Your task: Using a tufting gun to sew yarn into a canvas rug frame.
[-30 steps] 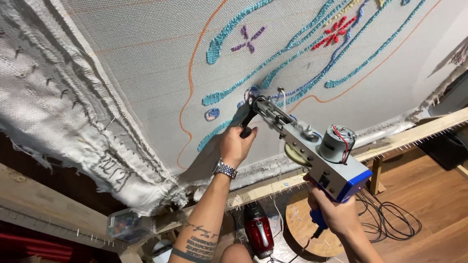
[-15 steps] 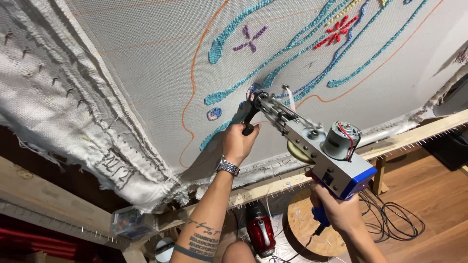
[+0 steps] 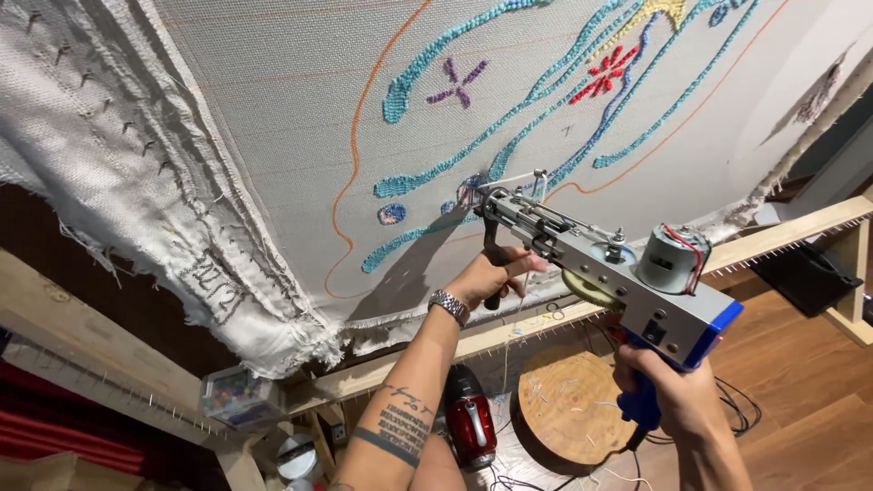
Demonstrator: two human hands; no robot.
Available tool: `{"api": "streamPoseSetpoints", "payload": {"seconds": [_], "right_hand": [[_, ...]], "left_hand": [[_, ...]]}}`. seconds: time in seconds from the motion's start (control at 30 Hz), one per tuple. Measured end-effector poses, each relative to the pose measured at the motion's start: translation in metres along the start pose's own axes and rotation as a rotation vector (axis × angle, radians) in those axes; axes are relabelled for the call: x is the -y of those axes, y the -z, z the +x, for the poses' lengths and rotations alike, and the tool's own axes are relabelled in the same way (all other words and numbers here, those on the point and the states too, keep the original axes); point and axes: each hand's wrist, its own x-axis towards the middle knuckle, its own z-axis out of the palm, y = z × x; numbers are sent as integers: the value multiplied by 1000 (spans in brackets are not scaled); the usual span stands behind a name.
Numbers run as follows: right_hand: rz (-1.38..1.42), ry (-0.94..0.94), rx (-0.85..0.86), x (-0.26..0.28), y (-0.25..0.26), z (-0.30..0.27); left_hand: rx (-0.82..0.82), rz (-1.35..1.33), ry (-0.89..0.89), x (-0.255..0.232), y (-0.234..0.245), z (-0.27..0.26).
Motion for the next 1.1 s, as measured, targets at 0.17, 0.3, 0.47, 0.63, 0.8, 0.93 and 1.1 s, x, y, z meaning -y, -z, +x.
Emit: {"api": "streamPoseSetpoints", "payload": {"seconds": [0.17,0.3,0.47,0.63,0.8,0.93,1.1], "right_hand": [[120,-9,8,8,10,-12],[180,71,48,5,18,-18],[115,86,87,9,23,-22],[95,89,86,8,21,-23],[42,-7,57,4,15,-23],[151,-31,41,1,7,-19],[85,-71,37,-1,0,-16]], "left_hand": [[-19,110,77,-19,-20,-15],[-10,191,53,-26,-25,-18],[-49,301,16,-32,-29,-20],[-108,472,170,-40,-33,-29],[-94,462,182,-13,-23,-22],[-99,422,167,-1,-16,-19],[-133,495,188,10,-6,-18]]}}
